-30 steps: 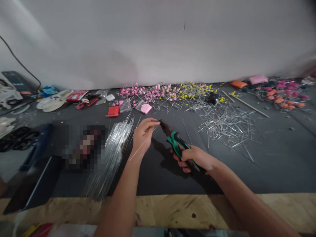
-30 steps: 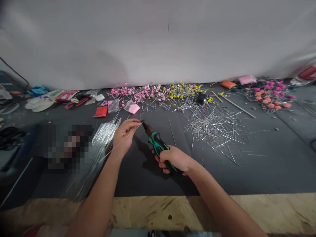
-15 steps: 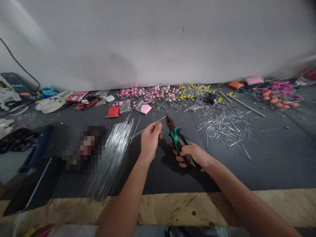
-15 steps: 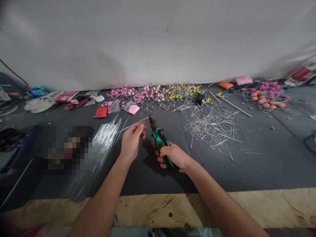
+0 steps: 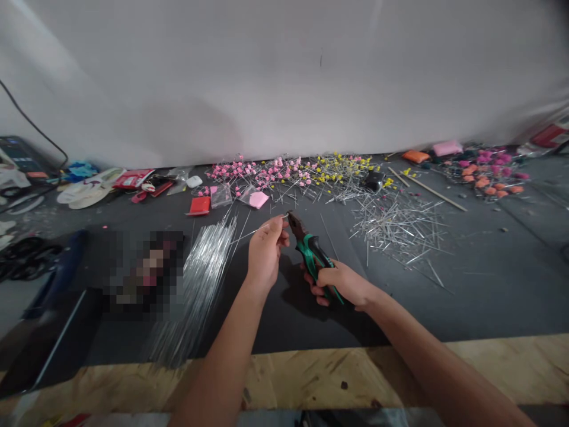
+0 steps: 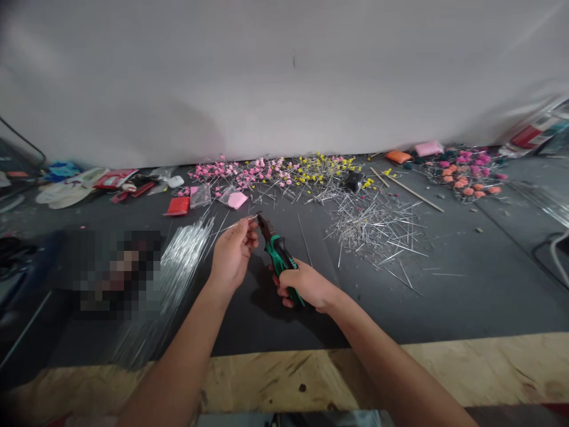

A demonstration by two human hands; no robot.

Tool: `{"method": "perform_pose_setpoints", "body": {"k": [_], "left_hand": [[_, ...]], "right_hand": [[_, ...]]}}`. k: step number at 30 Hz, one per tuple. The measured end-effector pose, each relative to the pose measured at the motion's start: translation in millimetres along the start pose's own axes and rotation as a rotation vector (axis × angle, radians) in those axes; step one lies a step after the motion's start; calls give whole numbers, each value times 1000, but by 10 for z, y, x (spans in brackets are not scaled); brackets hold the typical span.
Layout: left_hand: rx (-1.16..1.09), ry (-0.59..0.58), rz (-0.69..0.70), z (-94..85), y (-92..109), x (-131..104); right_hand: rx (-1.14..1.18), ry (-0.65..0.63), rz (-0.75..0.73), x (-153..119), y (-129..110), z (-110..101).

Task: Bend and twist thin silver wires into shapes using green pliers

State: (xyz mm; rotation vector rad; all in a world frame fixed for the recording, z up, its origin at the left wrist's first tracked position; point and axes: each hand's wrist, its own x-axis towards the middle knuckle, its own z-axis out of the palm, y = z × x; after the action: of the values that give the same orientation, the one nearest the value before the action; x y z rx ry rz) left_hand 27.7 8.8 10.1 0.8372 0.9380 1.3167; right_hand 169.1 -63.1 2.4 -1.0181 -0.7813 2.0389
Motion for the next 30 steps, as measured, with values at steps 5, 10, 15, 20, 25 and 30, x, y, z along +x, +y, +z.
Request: {"method": "perform_pose_setpoints", "body": {"k": [5, 10, 15, 20, 25, 30], "left_hand": [[97, 59, 77, -6, 23, 44], [305, 95, 230, -38, 8, 26], [585, 91, 459, -95, -4, 4], [727, 49, 621, -160, -3, 26], [598, 150, 514, -162, -26, 49], [472, 159, 460, -136, -43, 47]], "right_hand": [[-45, 4, 0, -10, 0, 7], [-75, -2, -4, -16, -5, 8], [-95, -21, -5, -22, 5, -7], [-125, 0, 8, -18, 18, -20], [-106, -7, 1, -14, 20, -19], [-107, -12, -4, -18, 23, -29]]}}
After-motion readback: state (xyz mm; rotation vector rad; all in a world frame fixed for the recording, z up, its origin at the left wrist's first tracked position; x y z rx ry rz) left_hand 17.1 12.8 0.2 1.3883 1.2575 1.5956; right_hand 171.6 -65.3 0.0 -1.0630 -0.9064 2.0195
